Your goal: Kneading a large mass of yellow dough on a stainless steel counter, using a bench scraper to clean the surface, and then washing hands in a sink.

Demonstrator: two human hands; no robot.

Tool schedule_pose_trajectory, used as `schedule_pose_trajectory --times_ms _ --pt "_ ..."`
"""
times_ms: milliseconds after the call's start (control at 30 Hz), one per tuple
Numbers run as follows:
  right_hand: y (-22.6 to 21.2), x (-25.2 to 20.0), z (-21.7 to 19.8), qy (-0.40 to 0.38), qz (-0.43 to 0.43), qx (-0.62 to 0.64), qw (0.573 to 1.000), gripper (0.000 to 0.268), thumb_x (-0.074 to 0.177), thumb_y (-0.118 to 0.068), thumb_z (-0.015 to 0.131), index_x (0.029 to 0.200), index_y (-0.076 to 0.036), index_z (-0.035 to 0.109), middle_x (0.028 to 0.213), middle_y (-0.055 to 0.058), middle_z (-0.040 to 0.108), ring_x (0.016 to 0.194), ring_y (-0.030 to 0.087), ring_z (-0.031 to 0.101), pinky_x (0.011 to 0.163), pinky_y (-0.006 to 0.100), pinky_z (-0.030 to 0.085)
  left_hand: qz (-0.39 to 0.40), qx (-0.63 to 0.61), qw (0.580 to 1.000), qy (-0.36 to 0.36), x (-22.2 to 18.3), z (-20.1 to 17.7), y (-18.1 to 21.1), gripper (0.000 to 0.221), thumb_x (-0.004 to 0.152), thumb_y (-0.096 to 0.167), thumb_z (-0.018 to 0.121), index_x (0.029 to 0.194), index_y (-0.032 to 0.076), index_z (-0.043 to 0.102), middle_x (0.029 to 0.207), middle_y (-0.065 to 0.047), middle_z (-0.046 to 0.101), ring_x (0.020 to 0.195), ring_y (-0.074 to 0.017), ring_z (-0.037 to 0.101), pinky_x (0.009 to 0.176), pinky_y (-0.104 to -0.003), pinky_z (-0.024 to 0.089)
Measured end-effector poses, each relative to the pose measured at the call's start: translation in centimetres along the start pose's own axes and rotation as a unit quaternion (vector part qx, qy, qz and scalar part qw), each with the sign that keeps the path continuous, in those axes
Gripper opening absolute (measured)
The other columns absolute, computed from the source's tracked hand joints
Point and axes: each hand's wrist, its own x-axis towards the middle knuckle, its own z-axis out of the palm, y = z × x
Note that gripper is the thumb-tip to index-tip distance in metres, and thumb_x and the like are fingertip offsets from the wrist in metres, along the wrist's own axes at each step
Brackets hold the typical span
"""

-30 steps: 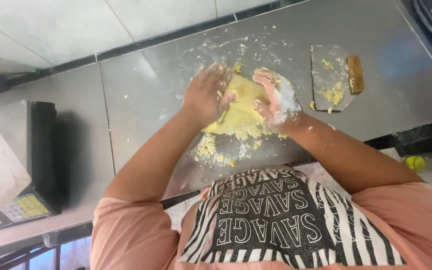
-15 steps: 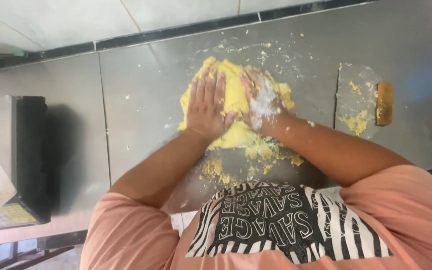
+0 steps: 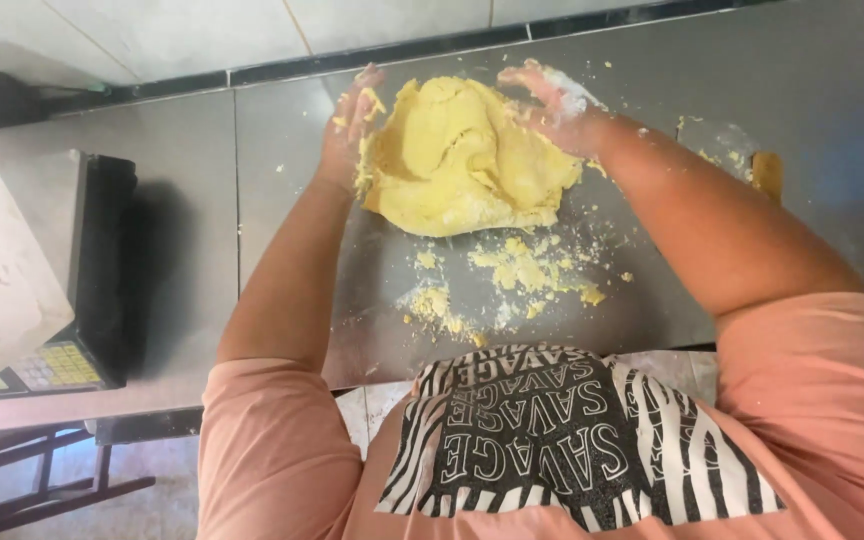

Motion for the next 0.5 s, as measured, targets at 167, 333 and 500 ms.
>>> schedule_pose_trajectory --times_ms 167,333,500 --pt "5.3 8.5 -1.7 0.165 0.199 -0.038 0.965 0.057 0.101 -0.073 0.032 0.099 -0.022 0.06 0.097 0.003 0.065 0.081 0.019 0.06 0.067 0.042 0.043 -0.276 0.047 0.951 0.133 5.6 -0.9 -17.6 0.086 0.091 0.069 0.047 0.155 0.011 0.043 0.164 -0.009 0.038 0.15 -0.0277 0.039 0.121 -0.035 0.029" --pt "-7.6 7.3 0.9 0.053 0.339 -0.052 0.938 0.081 0.095 -0.07 0.025 0.156 -0.02 0.043 0.166 0.017 0.028 0.151 0.045 0.028 0.123 0.061 0.021 -0.263 0.132 0.952 -0.083 4.9 3.0 -7.8 0.053 0.107 0.046 0.02 0.16 0.038 0.024 0.171 -0.002 0.004 0.155 -0.0354 -0.011 0.125 -0.057 0.002" --pt "-0.6 8.6 1.2 0.012 0.307 -0.112 0.945 0.089 0.092 -0.072 0.02 0.161 -0.017 0.031 0.169 0.017 0.02 0.153 0.043 0.022 0.124 0.061 0.017 -0.093 -0.106 0.985 -0.097 3.1 4.1 -2.9 0.047 0.107 0.035 0.032 0.149 0.015 0.035 0.158 -0.018 0.024 0.148 -0.041 0.014 0.123 -0.058 0.016"
